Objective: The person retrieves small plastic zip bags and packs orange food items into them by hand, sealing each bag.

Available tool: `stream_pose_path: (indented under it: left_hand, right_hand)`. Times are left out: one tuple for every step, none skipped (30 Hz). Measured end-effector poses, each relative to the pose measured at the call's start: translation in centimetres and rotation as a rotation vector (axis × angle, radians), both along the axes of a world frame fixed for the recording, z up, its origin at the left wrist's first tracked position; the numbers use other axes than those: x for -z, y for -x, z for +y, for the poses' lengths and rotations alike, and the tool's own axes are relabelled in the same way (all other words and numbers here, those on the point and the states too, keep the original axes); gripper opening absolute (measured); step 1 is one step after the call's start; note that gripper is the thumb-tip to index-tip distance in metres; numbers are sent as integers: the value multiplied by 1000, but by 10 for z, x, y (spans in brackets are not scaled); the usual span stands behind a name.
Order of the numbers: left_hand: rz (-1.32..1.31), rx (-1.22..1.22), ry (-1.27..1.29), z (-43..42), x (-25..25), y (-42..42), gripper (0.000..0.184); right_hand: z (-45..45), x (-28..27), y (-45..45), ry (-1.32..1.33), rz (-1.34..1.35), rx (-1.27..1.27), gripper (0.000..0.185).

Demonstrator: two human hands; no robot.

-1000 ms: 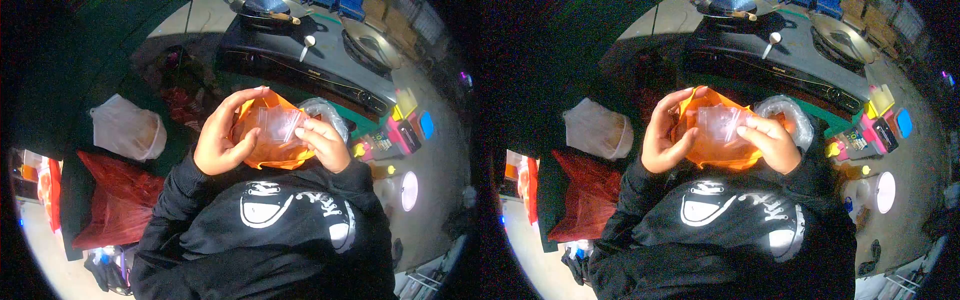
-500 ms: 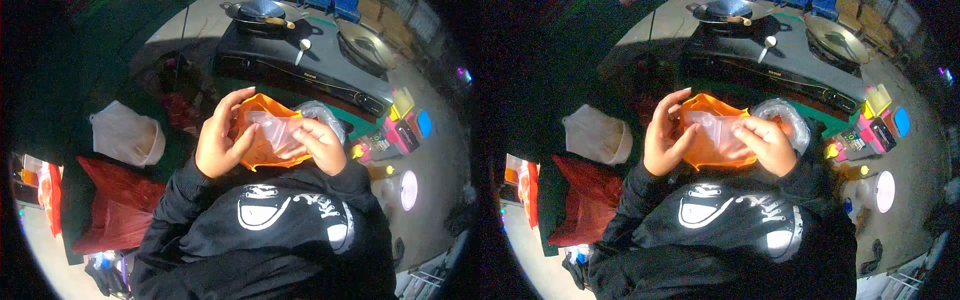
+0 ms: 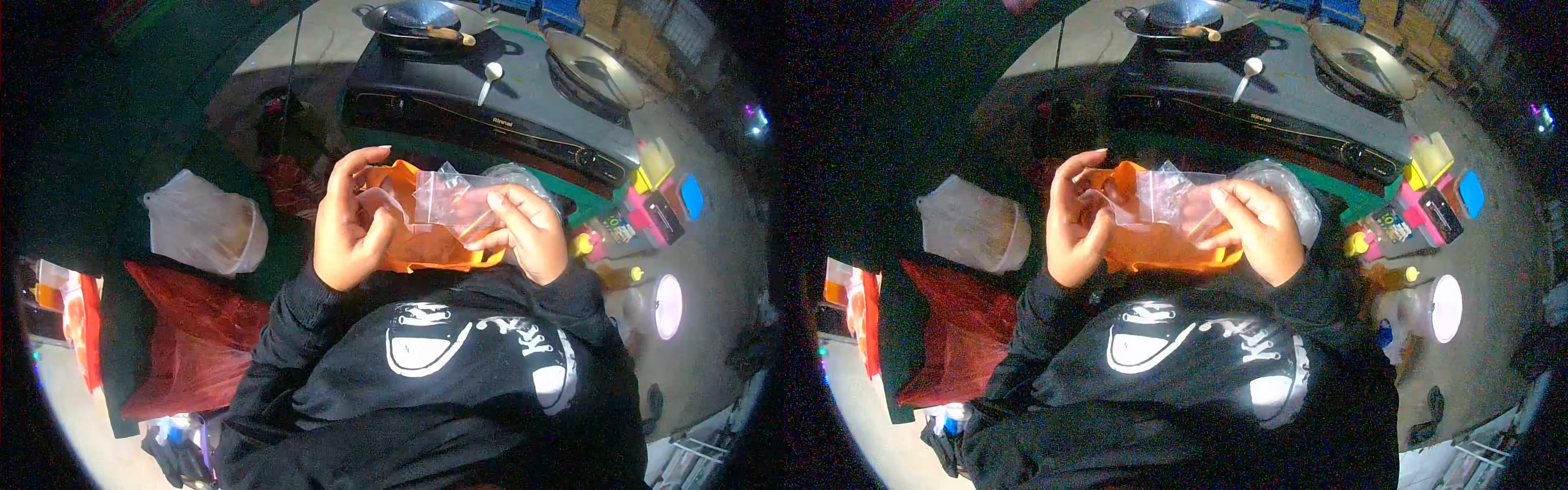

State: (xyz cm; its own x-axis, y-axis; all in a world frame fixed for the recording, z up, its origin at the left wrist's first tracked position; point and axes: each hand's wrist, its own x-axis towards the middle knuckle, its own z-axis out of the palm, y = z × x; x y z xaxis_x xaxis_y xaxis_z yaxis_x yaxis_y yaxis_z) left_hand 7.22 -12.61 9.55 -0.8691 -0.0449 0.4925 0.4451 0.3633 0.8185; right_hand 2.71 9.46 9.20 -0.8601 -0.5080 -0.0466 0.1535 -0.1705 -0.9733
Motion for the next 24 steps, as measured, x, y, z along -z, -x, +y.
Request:
stream_pose_path:
  left_hand:
    - [-32, 25, -57, 3, -1, 0, 52]
    - [-64, 49, -115, 4, -2, -1, 51]
    - [-65, 49, -114, 4, -5, -3, 51]
    - [-78, 40, -52, 3, -9, -4, 52]
    - [-92, 30, 10, 3, -10, -6, 52]
    - [-96, 30, 10, 2, -9, -5, 52]
    - [0, 20, 124, 1, -9, -4, 53]
    - [97, 10, 238, 0, -7, -3, 54]
    - [92, 10, 239, 1, -8, -4, 54]
    - [90, 27, 246, 4, -9, -6, 55]
    - [91, 45, 253, 6, -12, -6, 56]
    - [170, 41, 314, 7, -13, -5, 56]
    - [169, 44, 315, 9, -12, -4, 56]
    - [156, 60, 318, 10, -11, -4, 56]
    - [141, 76, 321, 11, -9, -3, 56]
    - [150, 101, 331, 11, -8, -2, 58]
    - [150, 104, 332, 10, -10, -2, 58]
    - [174, 131, 296, 8, -14, -2, 59]
    - [196, 158, 260, 6, -18, -3, 61]
    - [107, 161, 194, 2, -20, -9, 65]
    - [151, 199, 149, 1, -21, -8, 64]
    - [141, 199, 85, 2, -21, -10, 64]
    - [131, 199, 21, 4, -21, -13, 64]
    - [126, 199, 21, 2, -21, -13, 64]
  right_hand:
    - [0, 2, 0, -6, 32, 17, 28]
    - [-1, 4, 0, -12, 64, 34, 28]
    - [-1, 5, 0, -11, 62, 34, 28]
    - [-1, 6, -1, -33, 121, 71, 25]
    - [-1, 7, -1, -54, 178, 107, 23]
    - [-1, 8, -3, -54, 173, 107, 23]
    - [-1, 9, -4, -111, 342, 123, 23]
    - [-1, 9, -5, -168, 511, 139, 24]
    - [-2, 8, -6, -167, 506, 138, 24]
    - [-3, 4, -9, -195, 536, 96, 25]
    - [-4, -2, -11, -222, 568, 56, 26]
    - [-9, -11, -17, -152, 560, 56, 29]
    - [-12, -7, -15, -94, 672, 43, 35]
    - [-16, -7, -19, -97, 617, 18, 36]
    - [-19, -6, -22, -99, 561, -7, 38]
    - [-19, -1, -21, -258, 643, -87, 42]
    - [-25, -1, -25, -162, 586, -27, 28]
    - [-22, 2, -20, -292, 761, -53, 23]
    - [-19, 6, -15, -422, 933, -80, 18]
    - [-17, 10, -13, -421, 929, -82, 18]
    - [-16, 13, -12, -464, 1070, -171, 16]
    - [-14, 16, -12, -505, 1211, -262, 15]
    - [-13, 18, -13, -503, 1207, -264, 15]
    - [-11, 20, -15, -600, 1172, -357, 15]
